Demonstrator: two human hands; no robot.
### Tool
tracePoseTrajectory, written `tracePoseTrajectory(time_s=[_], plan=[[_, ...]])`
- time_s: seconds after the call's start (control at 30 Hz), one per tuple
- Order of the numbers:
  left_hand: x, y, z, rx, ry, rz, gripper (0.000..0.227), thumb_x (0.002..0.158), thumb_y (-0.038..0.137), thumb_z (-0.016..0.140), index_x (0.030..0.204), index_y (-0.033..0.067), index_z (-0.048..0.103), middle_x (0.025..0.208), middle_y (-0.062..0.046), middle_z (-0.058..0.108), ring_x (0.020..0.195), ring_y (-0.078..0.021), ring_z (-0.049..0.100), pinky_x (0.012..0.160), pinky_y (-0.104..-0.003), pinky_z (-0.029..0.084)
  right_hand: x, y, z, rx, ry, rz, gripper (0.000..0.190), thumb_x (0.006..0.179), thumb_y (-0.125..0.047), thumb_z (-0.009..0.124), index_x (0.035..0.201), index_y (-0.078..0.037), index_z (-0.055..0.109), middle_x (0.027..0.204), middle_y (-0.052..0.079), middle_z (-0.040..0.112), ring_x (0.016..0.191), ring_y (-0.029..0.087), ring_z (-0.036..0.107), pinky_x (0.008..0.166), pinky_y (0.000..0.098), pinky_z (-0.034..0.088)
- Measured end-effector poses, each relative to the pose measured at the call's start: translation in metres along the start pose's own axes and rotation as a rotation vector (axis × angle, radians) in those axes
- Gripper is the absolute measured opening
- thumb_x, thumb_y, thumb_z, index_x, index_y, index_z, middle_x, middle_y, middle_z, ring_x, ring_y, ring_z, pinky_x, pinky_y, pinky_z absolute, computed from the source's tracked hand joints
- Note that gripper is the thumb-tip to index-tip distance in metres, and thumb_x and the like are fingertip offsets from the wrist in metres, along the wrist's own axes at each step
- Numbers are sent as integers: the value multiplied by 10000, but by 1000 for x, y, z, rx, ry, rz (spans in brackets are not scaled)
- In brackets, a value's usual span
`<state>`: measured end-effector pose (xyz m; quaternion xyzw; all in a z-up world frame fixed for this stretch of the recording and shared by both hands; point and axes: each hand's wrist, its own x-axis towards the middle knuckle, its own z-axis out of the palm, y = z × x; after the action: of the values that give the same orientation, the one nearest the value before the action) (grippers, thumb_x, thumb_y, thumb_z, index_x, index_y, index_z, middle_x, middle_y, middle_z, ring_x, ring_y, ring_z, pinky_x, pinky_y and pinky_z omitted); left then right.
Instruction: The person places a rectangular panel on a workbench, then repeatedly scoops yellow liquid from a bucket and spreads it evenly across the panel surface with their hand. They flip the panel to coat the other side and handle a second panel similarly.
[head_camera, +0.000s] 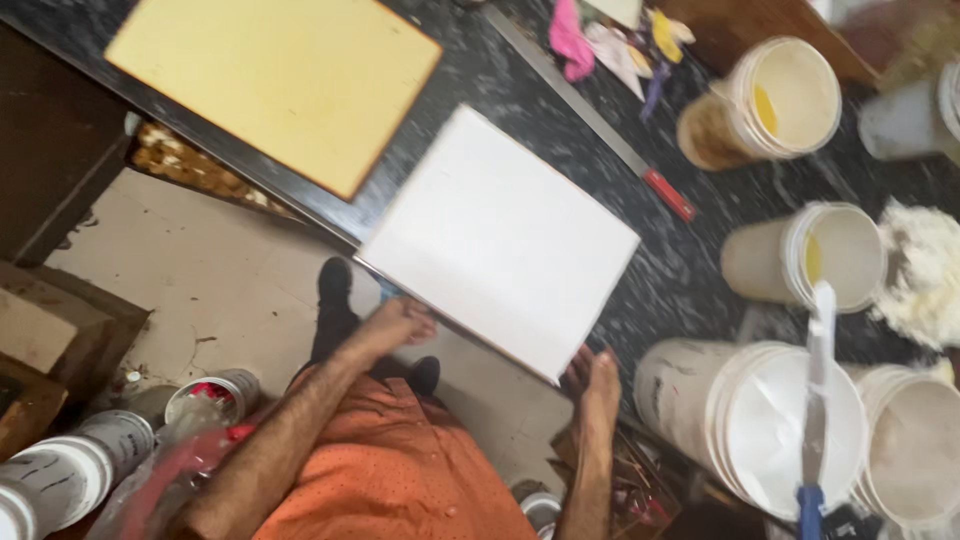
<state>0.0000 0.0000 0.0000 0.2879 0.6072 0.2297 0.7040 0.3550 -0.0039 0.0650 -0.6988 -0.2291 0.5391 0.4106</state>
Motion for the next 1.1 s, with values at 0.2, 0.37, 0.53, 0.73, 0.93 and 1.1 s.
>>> tracePoseTrajectory(time_s=[0.2, 0.37, 0.53, 0.73, 0.93, 1.1], plan=[[1, 41, -27, -41, -281, -35, 359, 908, 35, 596, 1243, -90, 618, 1105, -149, 707, 1007, -215, 750, 825, -332, 652, 18, -15, 34, -35, 153, 30, 684, 1086, -441, 289, 1628, -34, 195, 1430, 300, 539, 1300, 380, 549, 1126, 493, 439], [-29, 108, -105, 256, -392, -65, 404, 965, 137, 601, 1331, -29, 561, 1142, -153, 714, 975, -219, 732, 806, -329, 610, 22, -63, 63, -110, 342, -42, 581, 1153, -394, 413, 1420, 120, 460, 1303, 273, 638, 1135, 309, 653, 1051, 465, 481], [-45, 175, -249, 270, -30, 405, 179, 989, 132, 641, 1054, 15, 761, 1376, -84, 717, 936, -175, 794, 928, -321, 579, -9, -120, 187, -55, 362, -423, 458, 1068, -113, 617, 1464, 94, 517, 1197, 180, 644, 1030, 234, 656, 891, 321, 582], [38, 241, -366, 869, 784, 554, 718, 932, 203, 752, 1499, -89, 424, 1521, -327, 409, 1425, -472, 383, 1171, -564, 322, -1, -108, 437, -253, -198, -328, 719, 927, -169, 682, 1510, 84, 347, 1532, 243, 455, 1391, 359, 491, 1141, 480, 427], [59, 248, -384, 797, 747, 417, 907, 930, 287, 792, 1562, -125, 287, 1505, -385, 378, 1414, -501, 366, 1161, -583, 327, 11, -115, 503, -1007, -47, -470, 980, 876, -237, 795, 1518, 173, 179, 1455, 506, 267, 1349, 602, 311, 1136, 610, 260], [45, 284, -388, 746, 684, 114, 905, 907, 322, 805, 1580, -38, 318, 1435, -316, 456, 1361, -461, 448, 1097, -599, 396, 18, -130, 509, -905, -22, -302, 1053, 821, -226, 794, 1525, 157, 111, 1369, 430, 394, 1254, 551, 427, 1087, 599, 341]])
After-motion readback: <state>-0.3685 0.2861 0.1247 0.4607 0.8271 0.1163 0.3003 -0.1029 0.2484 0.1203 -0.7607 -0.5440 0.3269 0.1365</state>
